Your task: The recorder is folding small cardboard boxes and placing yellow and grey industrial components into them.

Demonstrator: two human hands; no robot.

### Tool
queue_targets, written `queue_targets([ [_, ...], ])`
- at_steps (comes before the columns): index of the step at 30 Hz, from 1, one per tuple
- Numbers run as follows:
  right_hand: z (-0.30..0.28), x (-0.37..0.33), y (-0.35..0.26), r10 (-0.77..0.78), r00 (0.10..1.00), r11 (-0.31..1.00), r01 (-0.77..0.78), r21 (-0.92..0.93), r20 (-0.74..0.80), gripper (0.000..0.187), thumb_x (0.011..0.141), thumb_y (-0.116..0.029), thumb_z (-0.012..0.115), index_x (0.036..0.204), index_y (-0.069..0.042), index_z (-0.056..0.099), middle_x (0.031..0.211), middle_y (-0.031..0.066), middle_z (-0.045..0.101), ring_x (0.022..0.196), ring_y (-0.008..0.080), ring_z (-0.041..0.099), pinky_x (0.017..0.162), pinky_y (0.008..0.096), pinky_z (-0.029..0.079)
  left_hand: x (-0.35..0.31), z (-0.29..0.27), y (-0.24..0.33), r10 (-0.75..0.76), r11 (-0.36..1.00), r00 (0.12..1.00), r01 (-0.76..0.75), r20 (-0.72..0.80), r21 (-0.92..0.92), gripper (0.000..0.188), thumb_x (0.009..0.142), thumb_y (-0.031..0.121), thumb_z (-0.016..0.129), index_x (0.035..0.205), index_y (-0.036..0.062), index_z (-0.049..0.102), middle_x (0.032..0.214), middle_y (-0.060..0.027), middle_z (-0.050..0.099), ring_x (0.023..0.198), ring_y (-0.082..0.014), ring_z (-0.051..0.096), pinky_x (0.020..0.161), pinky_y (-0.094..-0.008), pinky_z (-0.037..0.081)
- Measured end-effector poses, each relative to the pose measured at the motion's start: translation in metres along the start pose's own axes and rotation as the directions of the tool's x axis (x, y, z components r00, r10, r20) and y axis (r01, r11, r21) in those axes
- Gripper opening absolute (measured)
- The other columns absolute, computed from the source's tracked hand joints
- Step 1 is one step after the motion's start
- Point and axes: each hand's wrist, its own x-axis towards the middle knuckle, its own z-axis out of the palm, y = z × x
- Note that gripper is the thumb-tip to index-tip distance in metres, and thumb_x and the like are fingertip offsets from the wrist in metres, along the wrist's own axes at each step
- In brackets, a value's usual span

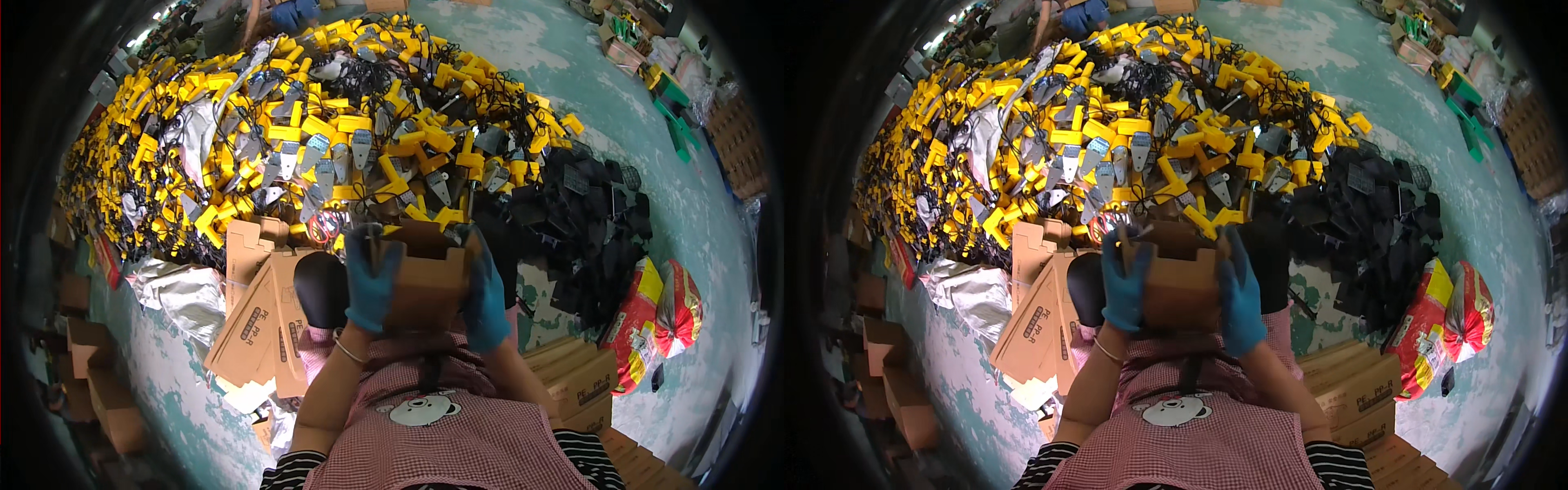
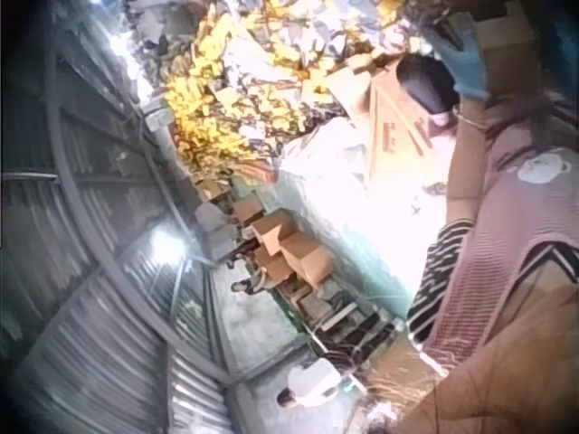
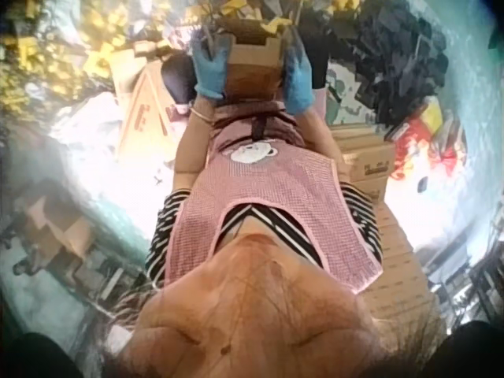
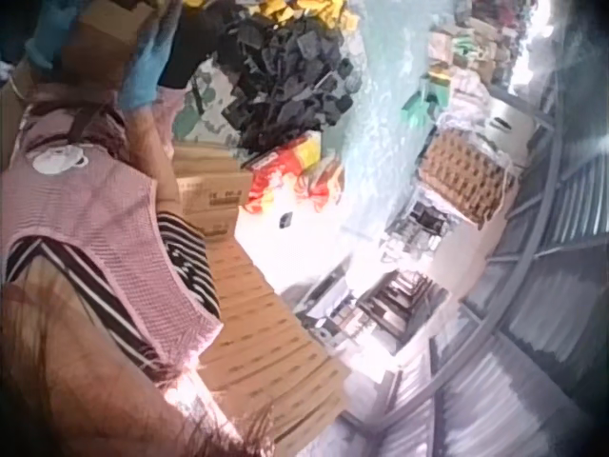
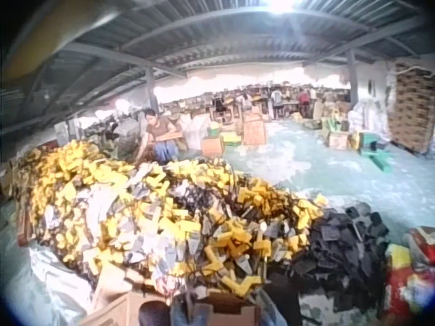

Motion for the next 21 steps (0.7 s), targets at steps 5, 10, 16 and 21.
queue_targets([
  [5, -0.011, -0.002, 0.019, 0.075, 0.995, 0.93, -0.092, -0.355, -0.064, 0.066, 0.09, 0.0, 0.051, 0.153, -0.006, 0.034, 0.147, 0.0069, 0.045, 0.122, 0.0145, 0.05, 0.101, 0.0276, 0.042, -0.017, 0.001, 0.012, 0.091, 0.943, 0.93, -0.195, 0.355, 0.27, 0.065, 0.084, 0.001, 0.059, 0.146, 0.0018, 0.037, 0.144, -0.0134, 0.044, 0.139, -0.0283, 0.036, 0.117, -0.0385, 0.027],
  [10, -0.002, -0.017, 0.005, -0.041, 0.968, 0.863, 0.16, -0.479, 0.248, 0.067, 0.092, -0.006, 0.05, 0.155, -0.005, 0.028, 0.152, 0.0112, 0.036, 0.137, 0.0201, 0.039, 0.113, 0.0324, 0.031, -0.02, -0.024, 0.018, -0.095, 0.978, 0.915, 0.159, 0.391, -0.135, 0.058, 0.086, 0.01, 0.056, 0.142, 0.0018, 0.044, 0.141, -0.0132, 0.046, 0.136, -0.025, 0.039, 0.114, -0.0368, 0.031],
  [16, -0.001, -0.02, 0.009, -0.025, 0.992, 0.941, 0.065, -0.332, 0.123, 0.045, 0.082, -0.008, 0.059, 0.126, -0.004, 0.057, 0.139, 0.0107, 0.05, 0.13, 0.0216, 0.047, 0.111, 0.0331, 0.034, -0.037, -0.02, 0.003, -0.014, 0.994, 0.934, 0.052, 0.356, -0.099, 0.048, 0.082, 0.007, 0.065, 0.128, 0.003, 0.051, 0.133, -0.0137, 0.049, 0.123, -0.0253, 0.051, 0.104, -0.0352, 0.043],
  [21, -0.021, -0.009, -0.024, 0.212, 0.923, 0.909, -0.065, -0.412, 0.322, 0.04, 0.079, -0.012, 0.067, 0.118, -0.004, 0.063, 0.133, 0.0114, 0.056, 0.122, 0.0191, 0.053, 0.105, 0.0321, 0.042, -0.032, -0.046, 0.01, 0.169, 0.895, 0.837, -0.351, 0.52, 0.274, 0.067, 0.067, 0.03, 0.088, 0.127, 0.0164, 0.061, 0.132, -0.0187, 0.051, 0.119, -0.0353, 0.054, 0.098, -0.041, 0.049],
])
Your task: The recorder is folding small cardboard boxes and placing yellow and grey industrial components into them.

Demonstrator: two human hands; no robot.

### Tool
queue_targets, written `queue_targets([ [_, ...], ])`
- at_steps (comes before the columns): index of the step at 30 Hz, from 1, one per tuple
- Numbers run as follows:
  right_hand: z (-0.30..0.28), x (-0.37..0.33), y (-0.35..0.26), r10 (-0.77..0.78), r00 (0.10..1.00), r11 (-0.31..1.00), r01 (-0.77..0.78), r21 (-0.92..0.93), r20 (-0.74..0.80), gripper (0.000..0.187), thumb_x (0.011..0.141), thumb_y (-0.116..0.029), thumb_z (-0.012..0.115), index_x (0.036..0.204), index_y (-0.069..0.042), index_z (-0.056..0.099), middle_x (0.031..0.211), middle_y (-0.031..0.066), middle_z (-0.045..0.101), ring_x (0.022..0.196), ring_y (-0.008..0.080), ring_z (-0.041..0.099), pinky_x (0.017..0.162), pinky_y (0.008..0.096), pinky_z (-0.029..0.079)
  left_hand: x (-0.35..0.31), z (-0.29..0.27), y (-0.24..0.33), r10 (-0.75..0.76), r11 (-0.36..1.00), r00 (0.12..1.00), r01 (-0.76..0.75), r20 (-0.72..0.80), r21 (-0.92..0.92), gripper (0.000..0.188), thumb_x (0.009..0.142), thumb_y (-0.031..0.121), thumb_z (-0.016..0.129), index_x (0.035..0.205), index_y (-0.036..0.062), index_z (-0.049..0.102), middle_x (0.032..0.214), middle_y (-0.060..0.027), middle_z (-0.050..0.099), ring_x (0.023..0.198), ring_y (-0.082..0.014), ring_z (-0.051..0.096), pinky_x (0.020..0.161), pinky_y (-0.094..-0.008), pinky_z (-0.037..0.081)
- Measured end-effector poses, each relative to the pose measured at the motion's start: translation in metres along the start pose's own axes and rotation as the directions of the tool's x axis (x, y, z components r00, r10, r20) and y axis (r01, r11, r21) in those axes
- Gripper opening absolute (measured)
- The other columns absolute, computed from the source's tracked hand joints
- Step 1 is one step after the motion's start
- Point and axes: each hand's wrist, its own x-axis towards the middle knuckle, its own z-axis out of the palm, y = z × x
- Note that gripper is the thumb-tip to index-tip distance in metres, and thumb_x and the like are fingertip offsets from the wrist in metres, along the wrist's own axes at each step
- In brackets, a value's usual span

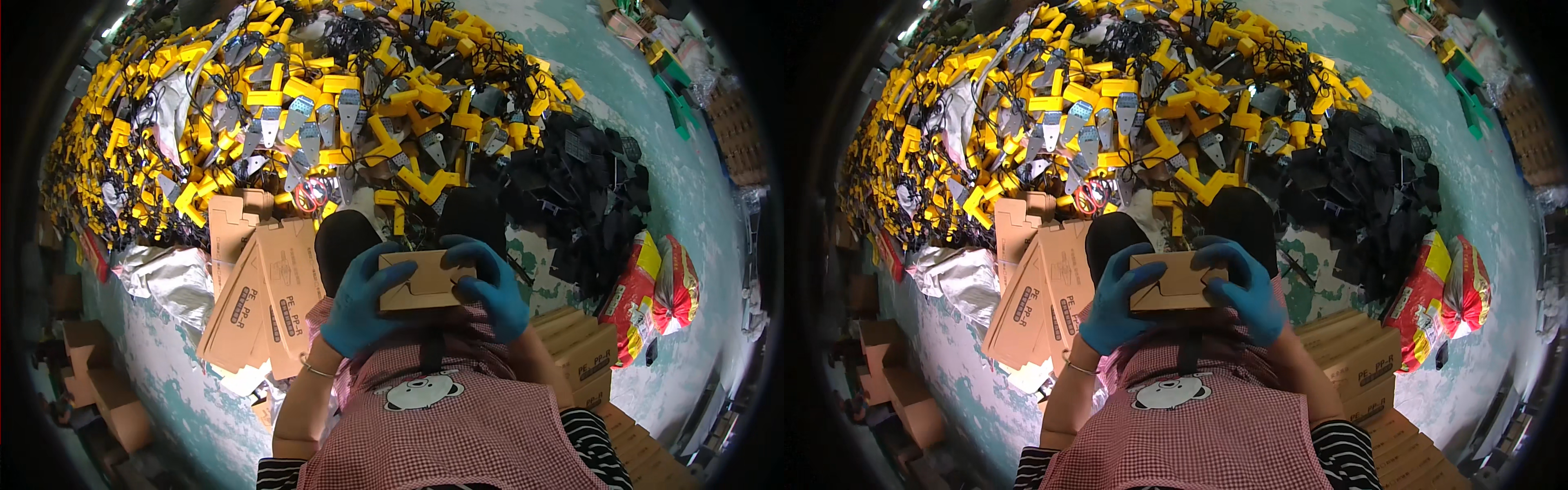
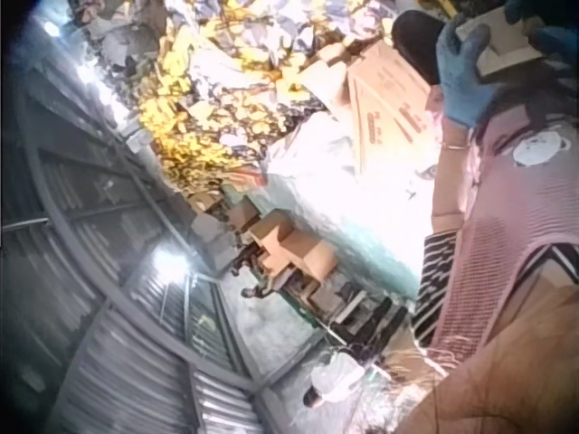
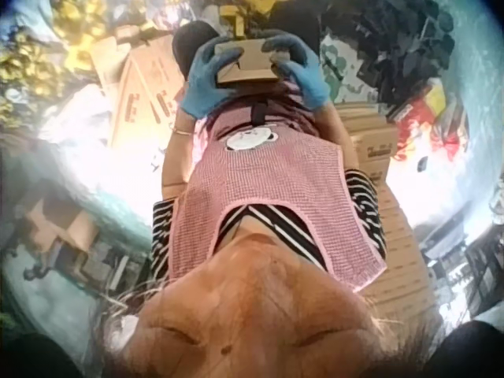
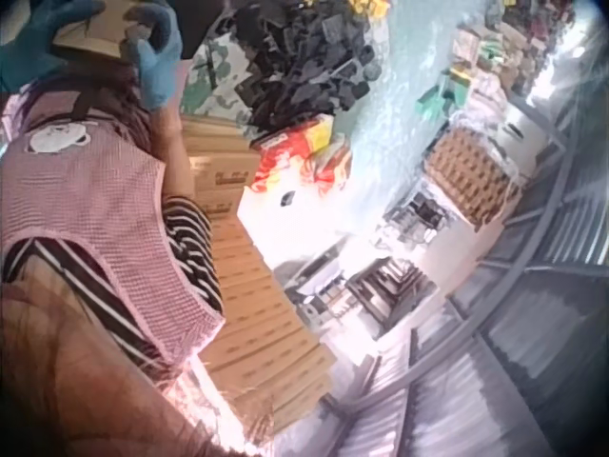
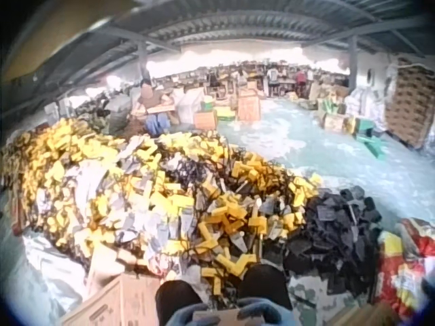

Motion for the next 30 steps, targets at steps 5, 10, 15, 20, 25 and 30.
queue_targets([
  [5, 0.005, 0.016, -0.029, 0.048, 0.999, 0.882, -0.054, -0.468, -0.025, 0.057, 0.078, -0.022, 0.081, 0.128, -0.003, 0.06, 0.117, 0.0094, 0.066, 0.1, 0.0195, 0.066, 0.086, 0.033, 0.054, -0.002, -0.007, 0.008, -0.014, 1.0, 0.998, 0.013, 0.056, 0.028, 0.067, 0.065, 0.03, 0.088, 0.127, 0.0192, 0.063, 0.128, -0.0174, 0.054, 0.113, -0.0357, 0.058, 0.094, -0.0416, 0.052],
  [10, 0.013, 0.027, -0.045, 0.127, 0.992, 0.438, -0.029, -0.899, 0.03, 0.046, 0.078, -0.03, 0.081, 0.112, -0.003, 0.066, 0.101, 0.0158, 0.069, 0.089, 0.0293, 0.069, 0.08, 0.0354, 0.055, -0.005, -0.006, 0.007, -0.017, 0.995, 0.997, 0.01, 0.072, 0.096, 0.073, 0.063, 0.03, 0.089, 0.129, 0.0161, 0.061, 0.128, -0.0169, 0.055, 0.113, -0.0365, 0.058, 0.094, -0.0428, 0.052],
  [15, 0.011, 0.022, -0.026, -0.031, 0.998, 0.297, 0.065, -0.953, 0.058, 0.039, 0.08, -0.027, 0.078, 0.11, -0.004, 0.067, 0.097, 0.0137, 0.069, 0.086, 0.0286, 0.069, 0.077, 0.0357, 0.055, -0.003, -0.005, 0.006, -0.058, 0.994, 0.998, 0.056, 0.024, 0.092, 0.093, 0.061, 0.034, 0.092, 0.136, -0.0003, 0.05, 0.128, -0.0179, 0.056, 0.117, -0.035, 0.058, 0.099, -0.041, 0.049],
  [20, -0.03, 0.004, -0.056, 0.074, 0.978, 0.979, -0.035, -0.2, 0.192, 0.044, 0.093, -0.017, 0.065, 0.135, -0.004, 0.058, 0.118, 0.0081, 0.068, 0.111, 0.0142, 0.061, 0.096, 0.0299, 0.049, -0.011, -0.04, 0.007, -0.18, 0.984, 0.98, 0.179, -0.087, -0.022, 0.085, 0.064, 0.028, 0.091, 0.136, 0.0039, 0.052, 0.132, -0.0142, 0.056, 0.12, -0.0282, 0.057, 0.102, -0.0402, 0.048],
  [25, -0.159, 0.01, -0.006, -0.229, 0.73, 0.972, 0.14, -0.186, -0.644, 0.032, 0.098, -0.015, 0.06, 0.127, -0.001, 0.064, 0.117, 0.006, 0.067, 0.106, 0.0135, 0.061, 0.097, 0.0282, 0.047, -0.062, -0.128, -0.008, -0.804, 0.528, 0.292, -0.048, -0.518, -0.848, 0.063, 0.1, 0.045, 0.051, 0.145, 0.0025, 0.043, 0.144, -0.0151, 0.05, 0.13, -0.0302, 0.048, 0.114, -0.0458, 0.035],
  [30, -0.32, 0.01, 0.156, -0.053, 0.45, 0.993, -0.071, -0.095, -0.892, 0.026, 0.093, -0.019, 0.065, 0.115, -0.006, 0.072, 0.098, 0.0001, 0.07, 0.082, 0.0116, 0.062, 0.075, 0.0263, 0.051, -0.124, -0.163, -0.051, -0.524, 0.191, 0.849, 0.038, -0.069, -0.981, 0.073, 0.099, 0.057, 0.042, 0.154, 0.0107, 0.03, 0.159, -0.0134, 0.03, 0.143, -0.0345, 0.032, 0.12, -0.0523, 0.02],
])
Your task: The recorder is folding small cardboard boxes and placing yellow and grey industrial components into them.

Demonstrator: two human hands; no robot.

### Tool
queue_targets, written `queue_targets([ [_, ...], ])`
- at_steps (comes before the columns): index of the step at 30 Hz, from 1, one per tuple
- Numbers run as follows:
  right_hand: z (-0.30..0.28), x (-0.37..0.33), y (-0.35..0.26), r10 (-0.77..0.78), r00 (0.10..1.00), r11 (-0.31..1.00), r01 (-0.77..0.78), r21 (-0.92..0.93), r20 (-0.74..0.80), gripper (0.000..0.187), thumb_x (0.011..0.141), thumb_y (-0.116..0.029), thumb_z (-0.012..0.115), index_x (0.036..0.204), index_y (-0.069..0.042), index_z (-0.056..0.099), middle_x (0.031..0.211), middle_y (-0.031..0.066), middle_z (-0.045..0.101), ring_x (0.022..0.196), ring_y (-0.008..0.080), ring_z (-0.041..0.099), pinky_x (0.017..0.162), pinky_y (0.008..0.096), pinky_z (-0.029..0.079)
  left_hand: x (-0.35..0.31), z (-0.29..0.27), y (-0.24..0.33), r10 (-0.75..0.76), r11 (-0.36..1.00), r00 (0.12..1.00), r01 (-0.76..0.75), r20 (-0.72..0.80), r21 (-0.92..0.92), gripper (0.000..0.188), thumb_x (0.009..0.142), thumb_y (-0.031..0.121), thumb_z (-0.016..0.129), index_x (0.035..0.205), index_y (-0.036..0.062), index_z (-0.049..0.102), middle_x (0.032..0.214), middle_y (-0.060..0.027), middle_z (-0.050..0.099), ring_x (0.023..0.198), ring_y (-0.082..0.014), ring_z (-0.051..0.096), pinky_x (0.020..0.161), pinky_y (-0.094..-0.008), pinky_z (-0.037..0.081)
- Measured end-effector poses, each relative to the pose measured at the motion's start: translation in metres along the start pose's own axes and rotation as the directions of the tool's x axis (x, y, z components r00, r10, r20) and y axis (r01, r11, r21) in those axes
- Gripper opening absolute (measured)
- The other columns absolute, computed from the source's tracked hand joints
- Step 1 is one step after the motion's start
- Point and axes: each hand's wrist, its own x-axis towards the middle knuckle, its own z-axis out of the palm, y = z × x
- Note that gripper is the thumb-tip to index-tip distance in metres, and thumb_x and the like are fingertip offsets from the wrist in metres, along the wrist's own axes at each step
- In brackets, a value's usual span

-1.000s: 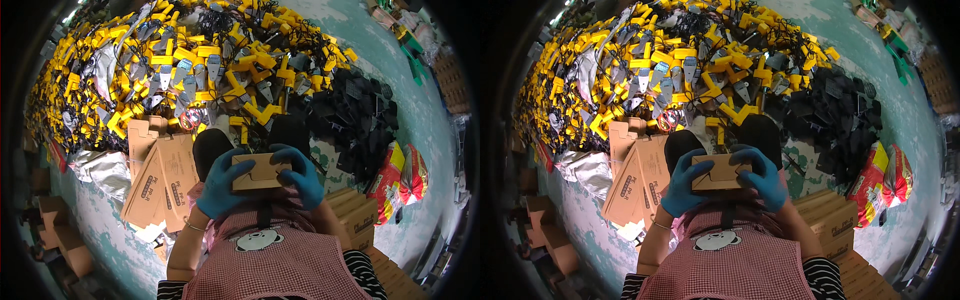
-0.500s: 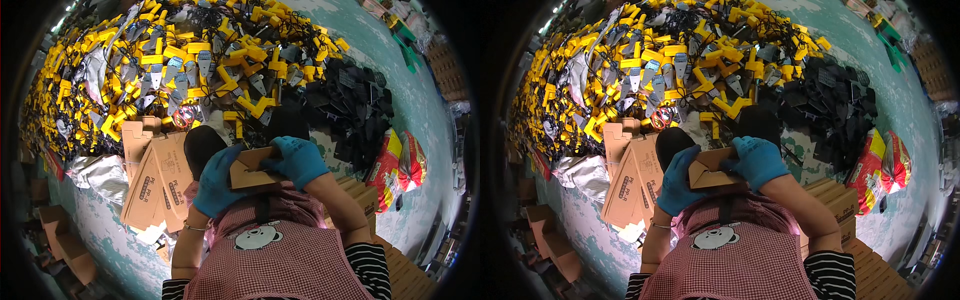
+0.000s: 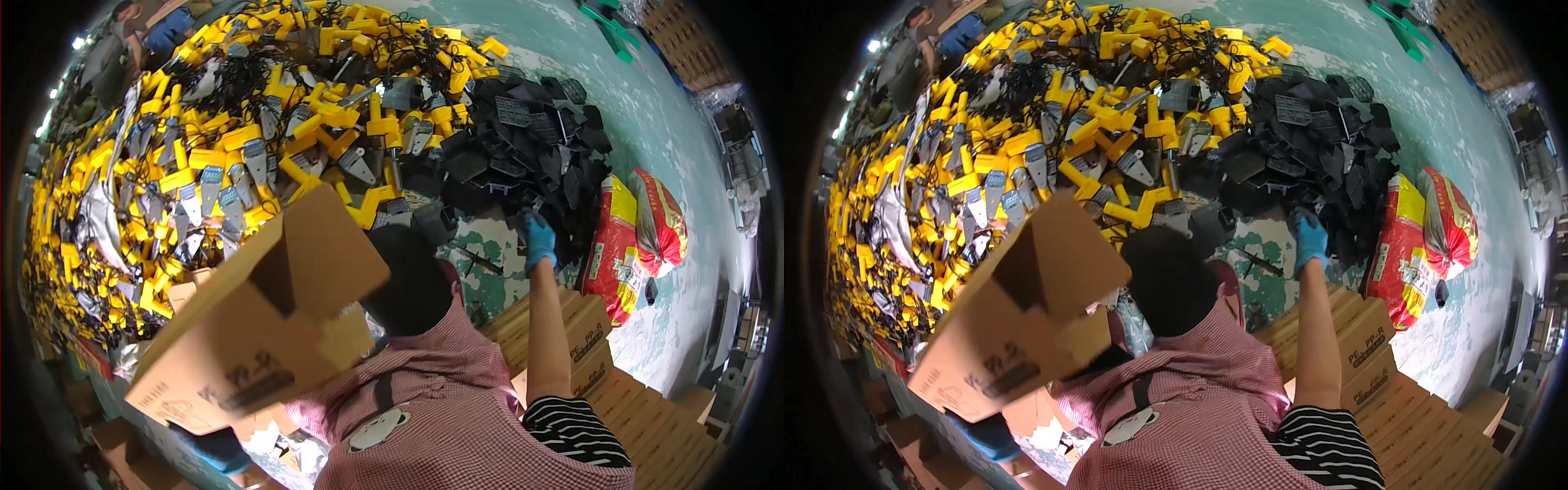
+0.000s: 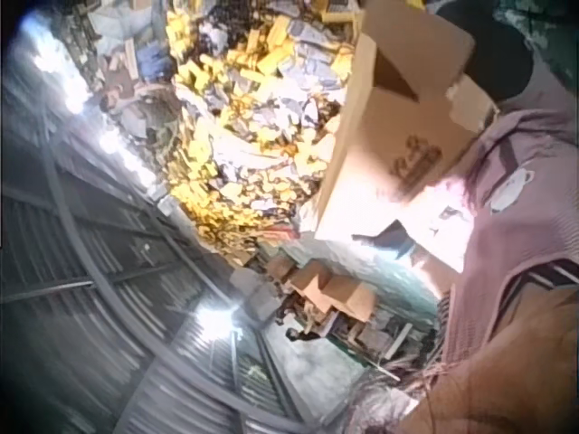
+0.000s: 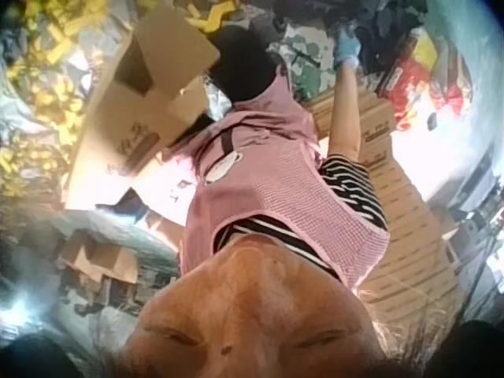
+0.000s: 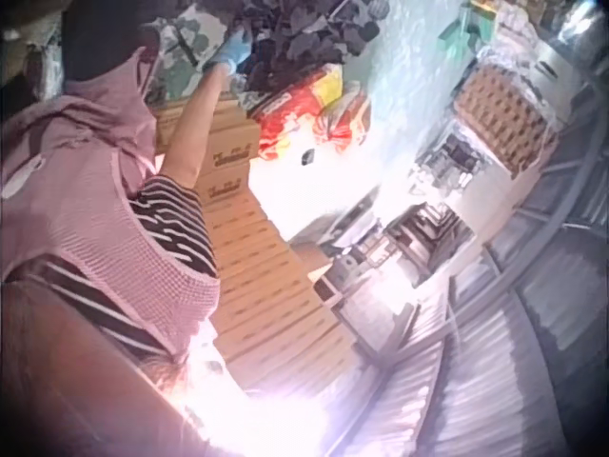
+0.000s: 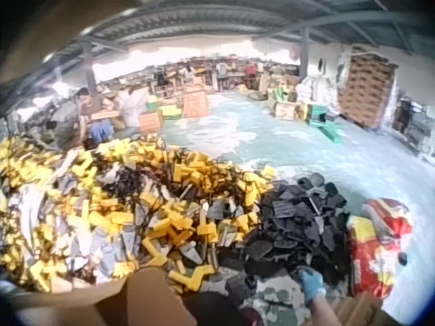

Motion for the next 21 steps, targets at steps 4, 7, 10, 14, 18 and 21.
queue_targets([
  [4, 0.043, 0.025, 0.054, -0.177, 0.979, 0.903, 0.118, -0.414, -0.106, 0.029, 0.086, -0.014, 0.068, 0.115, -0.011, 0.072, 0.104, 0.0069, 0.073, 0.088, 0.0207, 0.068, 0.079, 0.0332, 0.053, -0.036, -0.012, -0.043, 0.021, 0.999, 0.817, -0.032, -0.577, -0.009, 0.068, 0.102, 0.052, 0.039, 0.155, 0.01, 0.028, 0.159, -0.012, 0.029, 0.142, -0.0298, 0.032, 0.118, -0.049, 0.026],
  [7, 0.084, 0.055, 0.036, -0.389, 0.918, 0.691, 0.236, -0.684, -0.076, 0.039, 0.079, -0.013, 0.07, 0.118, -0.017, 0.071, 0.113, 0.0094, 0.071, 0.105, 0.0274, 0.066, 0.088, 0.0369, 0.052, -0.034, 0.005, -0.063, -0.09, 0.996, 0.706, 0.062, -0.702, -0.065, 0.06, 0.104, 0.043, 0.044, 0.152, 0.0104, 0.033, 0.153, -0.0113, 0.039, 0.137, -0.0264, 0.039, 0.114, -0.0416, 0.033],
  [10, 0.151, 0.066, 0.007, -0.453, 0.859, 0.24, 0.376, -0.895, 0.239, 0.045, 0.074, -0.012, 0.072, 0.119, -0.019, 0.07, 0.117, 0.0089, 0.068, 0.116, 0.0308, 0.059, 0.096, 0.0398, 0.048, -0.068, 0.028, -0.044, 0.556, 0.443, 0.594, 0.379, -0.581, 0.813, 0.054, 0.103, 0.03, 0.052, 0.148, 0.0052, 0.036, 0.148, -0.0157, 0.041, 0.135, -0.029, 0.041, 0.112, -0.0451, 0.035],
  [14, 0.129, 0.135, 0.045, -0.512, 0.673, -0.131, 0.553, -0.822, 0.534, 0.041, 0.075, -0.01, 0.07, 0.116, -0.018, 0.07, 0.113, 0.0062, 0.069, 0.114, 0.0298, 0.058, 0.093, 0.0416, 0.048, 0.015, 0.088, -0.03, 0.501, -0.556, 0.865, 0.288, 0.038, 0.78, 0.068, 0.102, 0.053, 0.041, 0.143, -0.0023, 0.042, 0.148, -0.0205, 0.042, 0.135, -0.0357, 0.042, 0.113, -0.0473, 0.031],
  [18, 0.152, 0.125, 0.011, -0.637, 0.714, 0.432, 0.642, -0.634, 0.29, 0.029, 0.085, -0.019, 0.07, 0.113, -0.014, 0.072, 0.105, 0.0131, 0.071, 0.096, 0.0331, 0.067, 0.085, 0.0407, 0.052, 0.092, 0.158, -0.05, 0.209, -0.26, 0.976, 0.0, 0.056, 0.966, 0.071, 0.088, 0.044, 0.063, 0.138, -0.0036, 0.048, 0.142, -0.0226, 0.048, 0.134, -0.0372, 0.044, 0.113, -0.047, 0.032],
  [21, 0.148, 0.036, -0.082, -0.328, 0.943, 0.92, 0.331, -0.208, 0.051, 0.041, 0.089, -0.015, 0.073, 0.127, -0.001, 0.064, 0.118, 0.0118, 0.07, 0.104, 0.0172, 0.066, 0.091, 0.0287, 0.05, 0.153, 0.166, -0.071, -0.272, -0.331, 0.959, -0.176, 0.085, 0.927, 0.087, 0.058, 0.018, 0.082, 0.138, 0.0057, 0.051, 0.138, -0.0172, 0.055, 0.127, -0.0373, 0.051, 0.107, -0.0447, 0.041],
])
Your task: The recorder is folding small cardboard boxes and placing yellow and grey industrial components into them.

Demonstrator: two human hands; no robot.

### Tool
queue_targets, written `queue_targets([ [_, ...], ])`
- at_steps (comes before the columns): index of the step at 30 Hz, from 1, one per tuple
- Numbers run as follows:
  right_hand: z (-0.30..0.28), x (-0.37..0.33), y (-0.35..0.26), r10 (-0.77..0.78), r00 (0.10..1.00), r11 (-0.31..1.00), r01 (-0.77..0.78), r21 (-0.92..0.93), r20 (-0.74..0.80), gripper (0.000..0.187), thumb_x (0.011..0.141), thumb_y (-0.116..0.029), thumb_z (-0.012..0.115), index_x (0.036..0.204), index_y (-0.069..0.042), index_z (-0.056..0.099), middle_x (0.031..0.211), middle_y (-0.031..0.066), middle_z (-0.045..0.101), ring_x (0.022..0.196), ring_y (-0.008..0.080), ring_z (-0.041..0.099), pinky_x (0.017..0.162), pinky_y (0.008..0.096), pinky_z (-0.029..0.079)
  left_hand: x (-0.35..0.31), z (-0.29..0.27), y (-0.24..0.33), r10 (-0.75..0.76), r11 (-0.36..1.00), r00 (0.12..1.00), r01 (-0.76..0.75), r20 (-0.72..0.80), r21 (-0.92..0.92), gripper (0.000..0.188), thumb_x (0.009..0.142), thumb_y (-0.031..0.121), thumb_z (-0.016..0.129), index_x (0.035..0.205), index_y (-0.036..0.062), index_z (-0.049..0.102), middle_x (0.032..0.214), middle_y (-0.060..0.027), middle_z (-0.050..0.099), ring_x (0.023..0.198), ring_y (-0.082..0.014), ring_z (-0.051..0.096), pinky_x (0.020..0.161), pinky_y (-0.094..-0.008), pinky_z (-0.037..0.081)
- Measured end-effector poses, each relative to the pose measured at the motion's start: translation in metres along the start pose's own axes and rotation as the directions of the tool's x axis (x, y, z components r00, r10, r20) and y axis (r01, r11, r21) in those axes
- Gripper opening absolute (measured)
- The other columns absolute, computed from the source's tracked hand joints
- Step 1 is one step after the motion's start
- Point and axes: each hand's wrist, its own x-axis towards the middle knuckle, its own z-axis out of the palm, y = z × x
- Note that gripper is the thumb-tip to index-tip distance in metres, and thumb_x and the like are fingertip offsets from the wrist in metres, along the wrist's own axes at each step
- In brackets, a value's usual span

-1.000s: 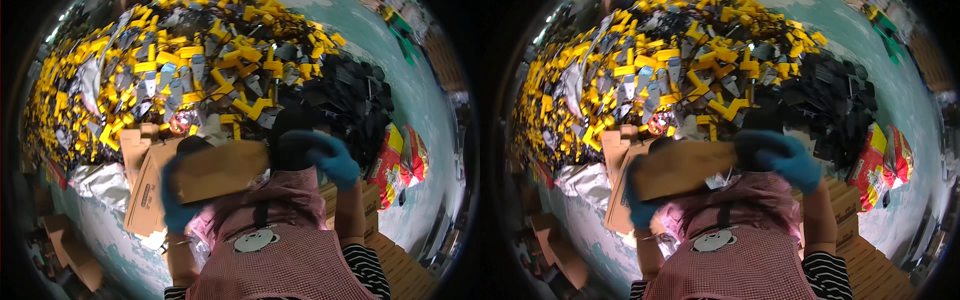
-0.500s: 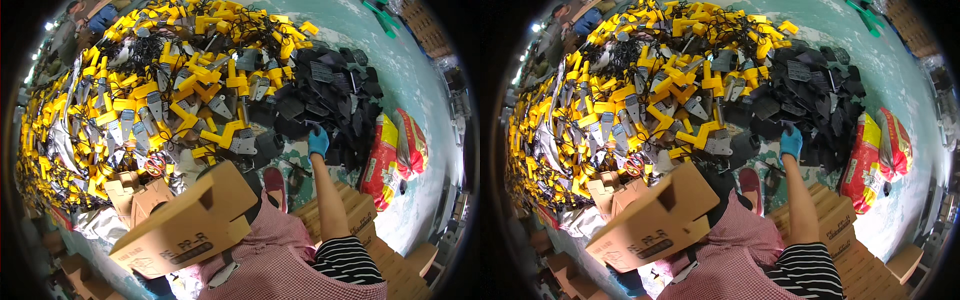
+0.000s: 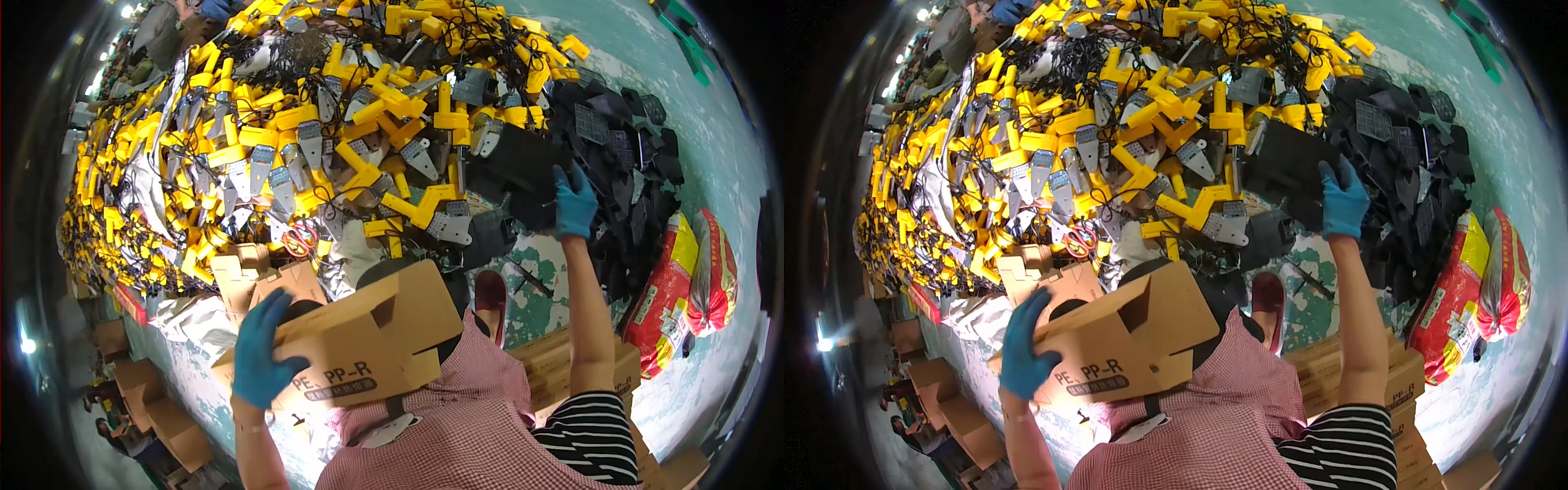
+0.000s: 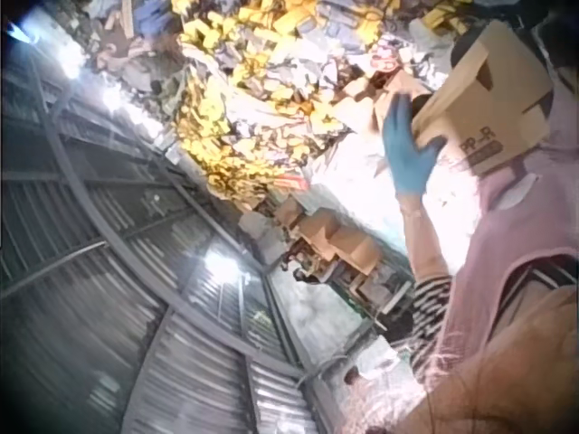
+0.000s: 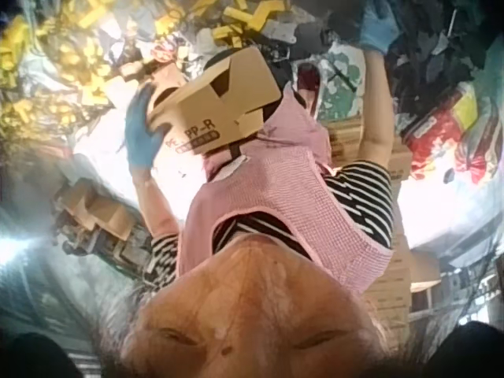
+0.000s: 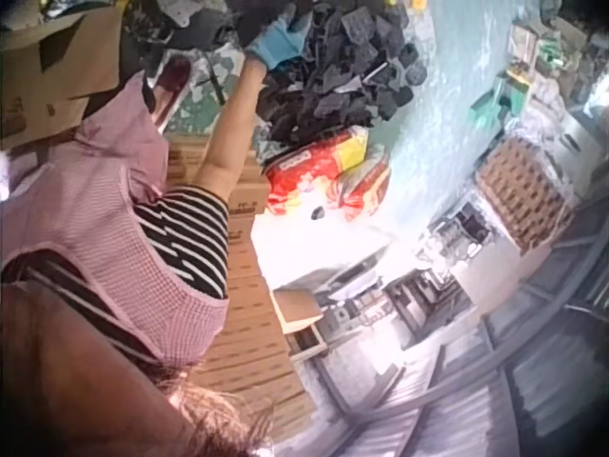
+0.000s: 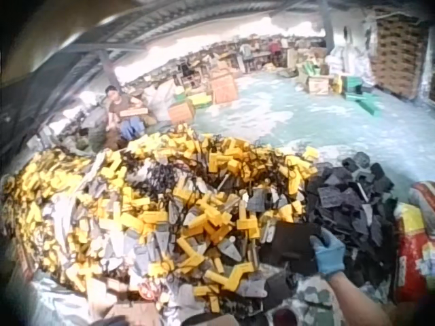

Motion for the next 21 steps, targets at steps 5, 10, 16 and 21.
queue_targets([
  [5, -0.076, -0.079, -0.112, 0.119, 0.92, 0.946, -0.219, 0.239, 0.373, 0.044, 0.084, -0.004, 0.077, 0.125, 0.003, 0.063, 0.111, 0.0056, 0.07, 0.095, 0.0092, 0.063, 0.085, 0.0247, 0.052, 0.033, 0.007, 0.006, -0.102, 0.983, 0.933, 0.148, 0.346, -0.112, 0.077, 0.061, 0.011, 0.083, 0.133, 0.0056, 0.056, 0.121, -0.0158, 0.066, 0.113, -0.0326, 0.062, 0.099, -0.0406, 0.048],
  [10, -0.072, -0.116, -0.17, 0.176, 0.75, 0.974, -0.227, -0.002, 0.637, 0.045, 0.083, -0.009, 0.077, 0.124, 0.001, 0.063, 0.107, 0.0069, 0.072, 0.092, 0.0082, 0.064, 0.083, 0.0251, 0.053, 0.025, 0.017, -0.007, -0.074, 0.959, 0.966, 0.137, 0.249, -0.249, 0.069, 0.069, 0.01, 0.083, 0.133, 0.0081, 0.057, 0.122, -0.0152, 0.066, 0.115, -0.0278, 0.063, 0.096, -0.0361, 0.05],
  [16, -0.007, -0.158, -0.195, -0.13, 0.337, 0.948, 0.318, 0.018, 0.933, 0.037, 0.086, -0.016, 0.073, 0.122, -0.008, 0.067, 0.097, 0.0098, 0.073, 0.089, 0.0125, 0.07, 0.082, 0.0268, 0.055, 0.009, 0.023, -0.013, -0.012, 0.971, 0.991, 0.043, 0.132, -0.234, 0.071, 0.067, 0.027, 0.083, 0.131, 0.0094, 0.058, 0.118, -0.0157, 0.066, 0.109, -0.0349, 0.062, 0.097, -0.0429, 0.048],
  [21, 0.076, -0.084, -0.166, 0.025, 0.419, 0.96, -0.264, 0.095, 0.907, 0.031, 0.091, -0.009, 0.064, 0.121, 0.0, 0.067, 0.107, 0.0067, 0.073, 0.095, 0.0156, 0.07, 0.083, 0.0283, 0.057, -0.021, 0.009, -0.022, -0.063, 0.994, 0.995, 0.07, 0.079, -0.084, 0.071, 0.062, 0.031, 0.086, 0.126, 0.0104, 0.062, 0.108, -0.0111, 0.068, 0.102, -0.0322, 0.063, 0.092, -0.0424, 0.048],
])
